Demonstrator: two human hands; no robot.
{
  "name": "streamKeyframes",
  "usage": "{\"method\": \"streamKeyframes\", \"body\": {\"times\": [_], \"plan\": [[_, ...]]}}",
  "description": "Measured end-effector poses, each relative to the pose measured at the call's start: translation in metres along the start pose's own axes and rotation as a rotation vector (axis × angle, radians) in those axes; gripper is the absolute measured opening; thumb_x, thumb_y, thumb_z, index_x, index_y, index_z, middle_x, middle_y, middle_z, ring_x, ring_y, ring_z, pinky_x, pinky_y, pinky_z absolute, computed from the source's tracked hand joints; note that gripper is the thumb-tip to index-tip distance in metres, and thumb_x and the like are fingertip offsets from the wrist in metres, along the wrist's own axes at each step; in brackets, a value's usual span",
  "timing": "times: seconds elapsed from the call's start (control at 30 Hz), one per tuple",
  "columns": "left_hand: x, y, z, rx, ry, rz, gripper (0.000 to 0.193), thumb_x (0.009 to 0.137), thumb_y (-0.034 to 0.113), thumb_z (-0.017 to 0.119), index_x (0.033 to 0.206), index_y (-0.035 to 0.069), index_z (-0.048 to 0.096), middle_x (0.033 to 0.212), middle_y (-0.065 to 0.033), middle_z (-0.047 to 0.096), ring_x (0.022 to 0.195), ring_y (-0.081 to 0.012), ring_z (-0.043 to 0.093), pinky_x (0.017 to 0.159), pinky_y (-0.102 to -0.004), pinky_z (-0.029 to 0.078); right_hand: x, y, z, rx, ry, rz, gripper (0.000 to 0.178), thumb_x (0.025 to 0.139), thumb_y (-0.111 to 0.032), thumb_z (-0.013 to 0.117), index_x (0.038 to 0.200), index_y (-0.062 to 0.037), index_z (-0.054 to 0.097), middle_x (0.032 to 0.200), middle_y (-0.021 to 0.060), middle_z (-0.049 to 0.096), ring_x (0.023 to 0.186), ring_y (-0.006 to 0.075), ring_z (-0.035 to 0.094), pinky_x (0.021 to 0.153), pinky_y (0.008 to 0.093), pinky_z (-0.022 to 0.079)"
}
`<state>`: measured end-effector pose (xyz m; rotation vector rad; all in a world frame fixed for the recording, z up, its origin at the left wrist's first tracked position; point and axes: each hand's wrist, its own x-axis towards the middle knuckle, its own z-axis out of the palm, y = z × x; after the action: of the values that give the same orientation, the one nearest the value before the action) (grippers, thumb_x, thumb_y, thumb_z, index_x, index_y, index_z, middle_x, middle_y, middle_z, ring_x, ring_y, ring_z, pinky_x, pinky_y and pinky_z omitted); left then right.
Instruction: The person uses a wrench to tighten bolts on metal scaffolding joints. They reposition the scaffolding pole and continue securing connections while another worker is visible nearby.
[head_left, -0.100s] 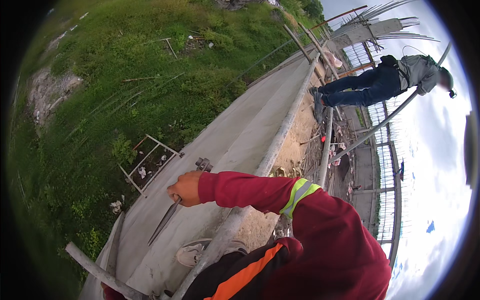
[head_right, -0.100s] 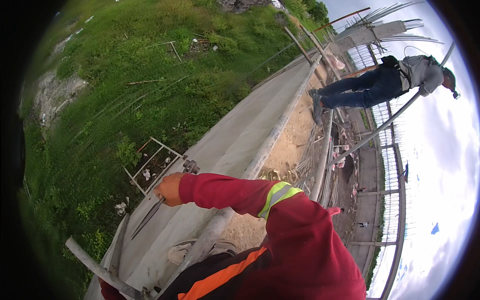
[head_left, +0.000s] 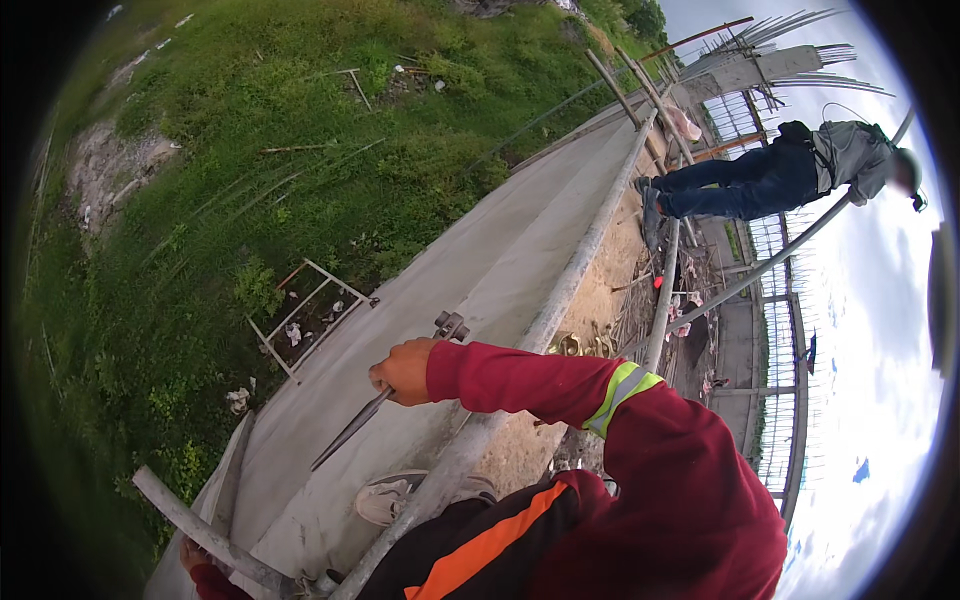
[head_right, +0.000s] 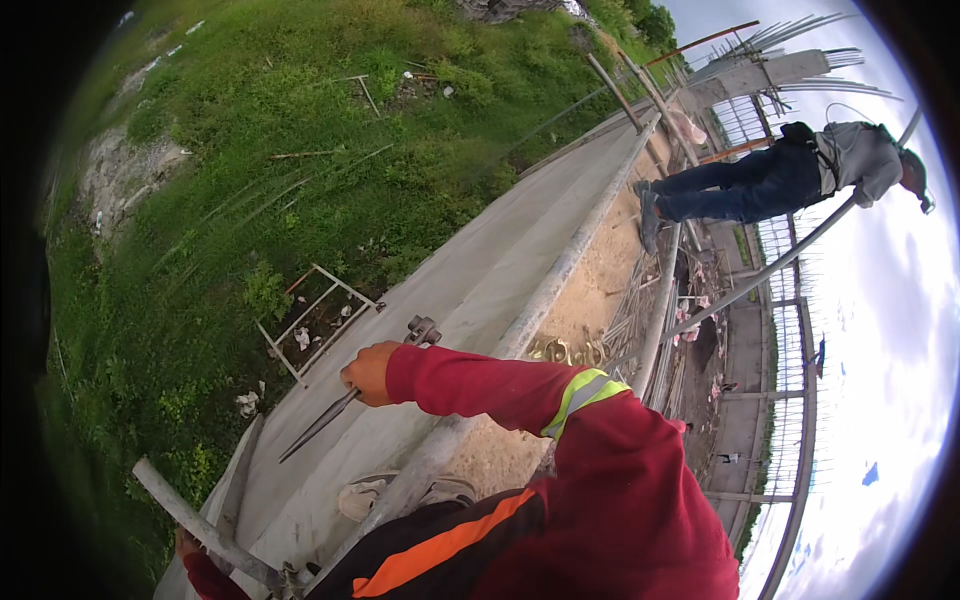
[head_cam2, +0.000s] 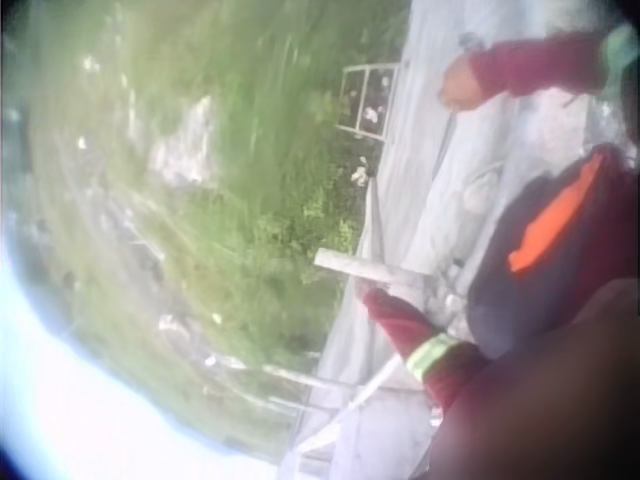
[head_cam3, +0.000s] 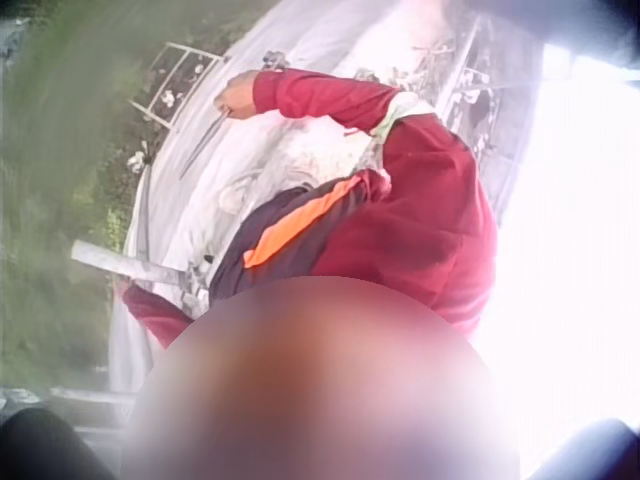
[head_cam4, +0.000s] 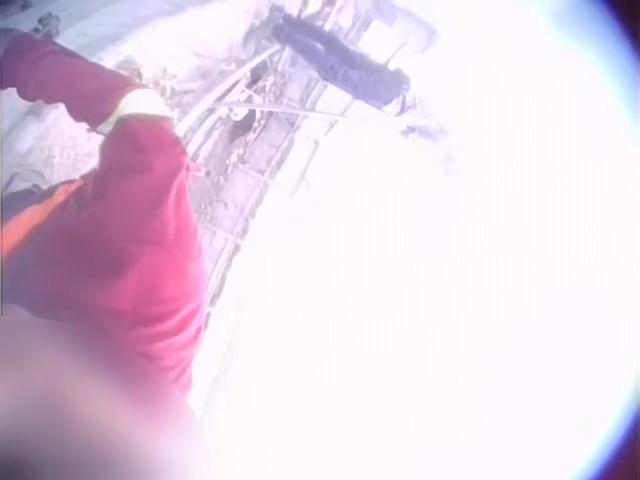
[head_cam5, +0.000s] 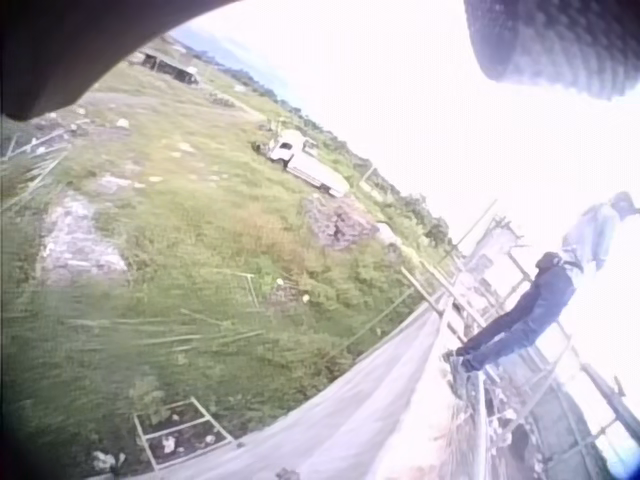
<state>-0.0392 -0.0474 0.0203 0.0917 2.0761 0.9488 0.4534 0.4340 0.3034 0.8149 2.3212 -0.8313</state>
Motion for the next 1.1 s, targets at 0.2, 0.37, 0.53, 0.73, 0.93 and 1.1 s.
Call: {"method": "streamKeyframes", "body": {"times": [0.2, 0.37, 0.53, 0.73, 0.93, 1.1], "plan": [[-0.053, 0.110, -0.128, 0.064, 0.292, 0.189, 0.042, 0.093, 0.038, 0.054, 0.127, 0.014, 0.056, 0.111, -0.0026, 0.064, 0.076, -0.0095, 0.053, 0.065, -0.0218, 0.040, 0.035, -0.055, -0.014, 0.462, 0.144, -0.120, 0.021, 0.080, -0.018, 0.060, 0.097, -0.0073, 0.056, 0.072, 0.0120, 0.062, 0.066, 0.0298, 0.061, 0.065, 0.0422, 0.048], [-0.237, 0.250, -0.134, 0.134, 0.307, 0.415, 0.041, 0.095, 0.034, 0.053, 0.125, 0.006, 0.056, 0.104, -0.0027, 0.063, 0.077, -0.0064, 0.049, 0.069, -0.0212, 0.040, 0.093, -0.181, -0.057, 1.121, 0.198, -0.257, 0.013, 0.090, -0.019, 0.058, 0.095, -0.0071, 0.055, 0.071, -0.0017, 0.052, 0.066, 0.0065, 0.047, 0.061, 0.0256, 0.041], [-0.398, 0.327, -0.082, 0.268, 0.291, 0.479, 0.032, 0.095, 0.027, 0.055, 0.112, 0.001, 0.062, 0.096, -0.0082, 0.066, 0.086, -0.0135, 0.059, 0.077, -0.0259, 0.046, 0.082, -0.304, -0.114, 1.627, -0.420, -0.555, 0.019, 0.092, -0.025, 0.054, 0.097, -0.0067, 0.052, 0.056, -0.0067, 0.032, 0.040, 0.0042, 0.026, 0.035, 0.0214, 0.024], [-0.478, 0.339, -0.033, -0.016, 0.182, 0.376, 0.045, 0.092, 0.037, 0.056, 0.122, 0.004, 0.058, 0.107, -0.0083, 0.065, 0.098, -0.0155, 0.059, 0.089, -0.0267, 0.043, -0.002, -0.462, -0.070, 1.543, -1.323, -0.658, 0.031, 0.093, -0.033, 0.048, 0.099, -0.0053, 0.059, 0.055, -0.0023, 0.046, 0.040, 0.0087, 0.044, 0.034, 0.0232, 0.035], [-0.532, 0.235, -0.001, -0.258, 0.227, 0.032, 0.019, 0.088, 0.015, 0.056, 0.097, 0.000, 0.061, 0.062, -0.0053, 0.057, 0.063, -0.0130, 0.058, 0.064, -0.0260, 0.047, -0.072, -0.509, 0.044, 0.954, -1.190, -0.943, 0.030, 0.096, -0.028, 0.049, 0.109, -0.0014, 0.057, 0.075, 0.0008, 0.053, 0.064, 0.0101, 0.052, 0.059, 0.0241, 0.047], [-0.561, 0.100, 0.052, -0.582, 0.336, -0.080, 0.012, 0.084, 0.009, 0.052, 0.089, 0.000, 0.059, 0.060, -0.0055, 0.055, 0.053, -0.0133, 0.058, 0.050, -0.0280, 0.046, -0.020, -0.485, 0.061, 0.013, -0.652, -1.130, 0.049, 0.090, -0.049, 0.055, 0.111, -0.0050, 0.059, 0.091, 0.0022, 0.061, 0.087, 0.0144, 0.056, 0.077, 0.0290, 0.044]]}}
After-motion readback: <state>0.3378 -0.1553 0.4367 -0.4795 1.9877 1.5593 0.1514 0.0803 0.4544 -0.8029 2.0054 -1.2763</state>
